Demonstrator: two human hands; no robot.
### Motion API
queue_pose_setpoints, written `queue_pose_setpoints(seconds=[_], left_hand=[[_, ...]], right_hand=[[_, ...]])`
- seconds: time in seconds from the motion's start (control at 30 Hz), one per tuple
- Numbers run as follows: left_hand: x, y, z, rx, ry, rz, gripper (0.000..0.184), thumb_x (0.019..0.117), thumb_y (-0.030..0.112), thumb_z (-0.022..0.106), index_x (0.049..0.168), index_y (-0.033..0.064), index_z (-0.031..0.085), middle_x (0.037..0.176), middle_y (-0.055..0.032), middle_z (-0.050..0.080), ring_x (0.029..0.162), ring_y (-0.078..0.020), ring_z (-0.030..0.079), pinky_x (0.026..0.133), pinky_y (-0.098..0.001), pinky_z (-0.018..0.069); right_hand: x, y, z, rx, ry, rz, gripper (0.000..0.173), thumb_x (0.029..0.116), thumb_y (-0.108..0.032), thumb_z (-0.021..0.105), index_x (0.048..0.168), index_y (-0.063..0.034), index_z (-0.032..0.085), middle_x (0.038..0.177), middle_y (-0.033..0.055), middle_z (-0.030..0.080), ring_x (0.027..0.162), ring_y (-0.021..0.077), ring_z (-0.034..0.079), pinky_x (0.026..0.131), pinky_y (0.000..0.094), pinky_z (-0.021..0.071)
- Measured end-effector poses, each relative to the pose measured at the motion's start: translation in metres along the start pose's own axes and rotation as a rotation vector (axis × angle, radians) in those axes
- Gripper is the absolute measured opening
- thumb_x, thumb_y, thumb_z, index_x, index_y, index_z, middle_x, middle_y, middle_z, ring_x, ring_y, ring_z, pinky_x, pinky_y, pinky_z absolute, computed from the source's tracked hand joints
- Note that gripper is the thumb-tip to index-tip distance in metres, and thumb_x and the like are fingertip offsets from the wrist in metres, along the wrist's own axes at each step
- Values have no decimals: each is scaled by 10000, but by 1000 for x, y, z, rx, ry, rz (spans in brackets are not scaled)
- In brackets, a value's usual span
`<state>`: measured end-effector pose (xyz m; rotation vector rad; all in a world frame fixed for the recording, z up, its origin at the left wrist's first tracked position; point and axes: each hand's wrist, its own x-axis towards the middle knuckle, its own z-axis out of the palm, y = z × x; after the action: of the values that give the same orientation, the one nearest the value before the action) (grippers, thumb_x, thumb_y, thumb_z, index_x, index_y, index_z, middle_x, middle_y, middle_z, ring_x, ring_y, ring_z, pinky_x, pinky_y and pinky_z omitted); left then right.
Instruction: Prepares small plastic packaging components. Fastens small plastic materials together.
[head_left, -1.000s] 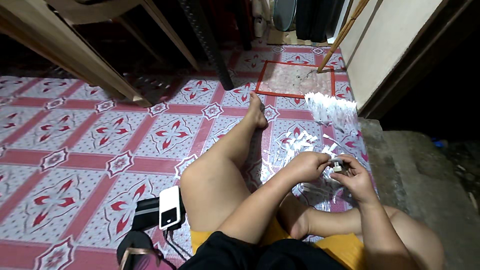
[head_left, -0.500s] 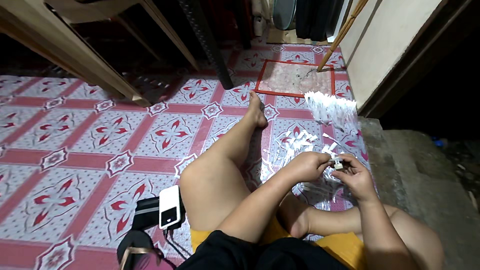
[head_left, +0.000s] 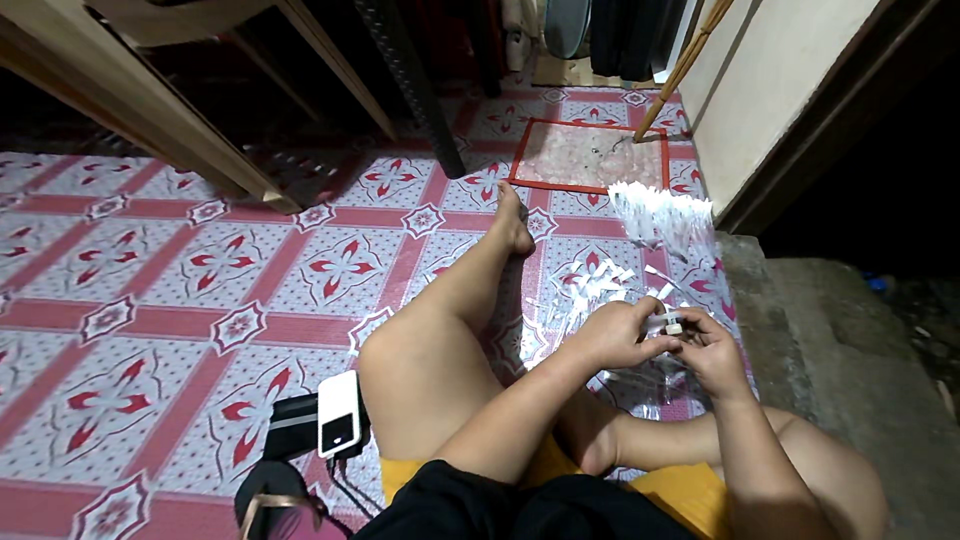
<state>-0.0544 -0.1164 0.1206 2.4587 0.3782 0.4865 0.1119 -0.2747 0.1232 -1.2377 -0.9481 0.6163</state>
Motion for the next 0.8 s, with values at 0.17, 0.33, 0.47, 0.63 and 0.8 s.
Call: queue_pose_setpoints(seconds=[0.17, 0.33, 0.47, 0.63, 0.8], left_hand=[[7, -21, 23, -74, -24, -53, 451, 1000, 660, 476, 1274, 335, 627, 947, 92, 714, 873, -59, 691, 824, -424, 610], [-2, -69, 67, -337, -190, -246, 475, 989, 702, 439, 1308, 380, 581, 1003, 70, 723, 883, -99, 704, 825, -469, 621], [1, -63, 57, -585, -286, -218, 463, 1050, 603, 411, 1341, 273, 556, 829, -21, 661, 680, -162, 655, 650, -401, 608], [7, -59, 42, -530, -301, -179, 438, 1084, 544, 360, 1201, 209, 616, 788, -5, 618, 668, -134, 621, 648, -367, 586], [12, -43, 29, -747, -273, -152, 402, 1107, 463, 370, 1218, 163, 614, 726, -19, 566, 579, -135, 544, 545, -306, 513]], right_hand=[[1, 19, 1, -123, 61, 107, 374, 781, -114, 861, 1118, -73, 706, 1064, 58, 704, 932, 192, 700, 780, 385, 639], [-8, 76, 6, -166, 121, 421, 385, 801, -224, 857, 1142, -125, 708, 964, 52, 732, 792, 175, 695, 654, 376, 604], [1, 54, 2, -184, 125, 401, 394, 795, -221, 864, 1140, -117, 704, 982, 55, 729, 814, 174, 700, 682, 374, 613], [1, 40, -5, -153, -16, 336, 419, 891, -263, 790, 1254, -119, 639, 1001, 56, 719, 838, 190, 705, 723, 390, 624], [5, 25, -27, 25, 82, 300, 499, 851, -87, 721, 1324, -69, 564, 1065, 105, 687, 885, 229, 699, 715, 429, 624]])
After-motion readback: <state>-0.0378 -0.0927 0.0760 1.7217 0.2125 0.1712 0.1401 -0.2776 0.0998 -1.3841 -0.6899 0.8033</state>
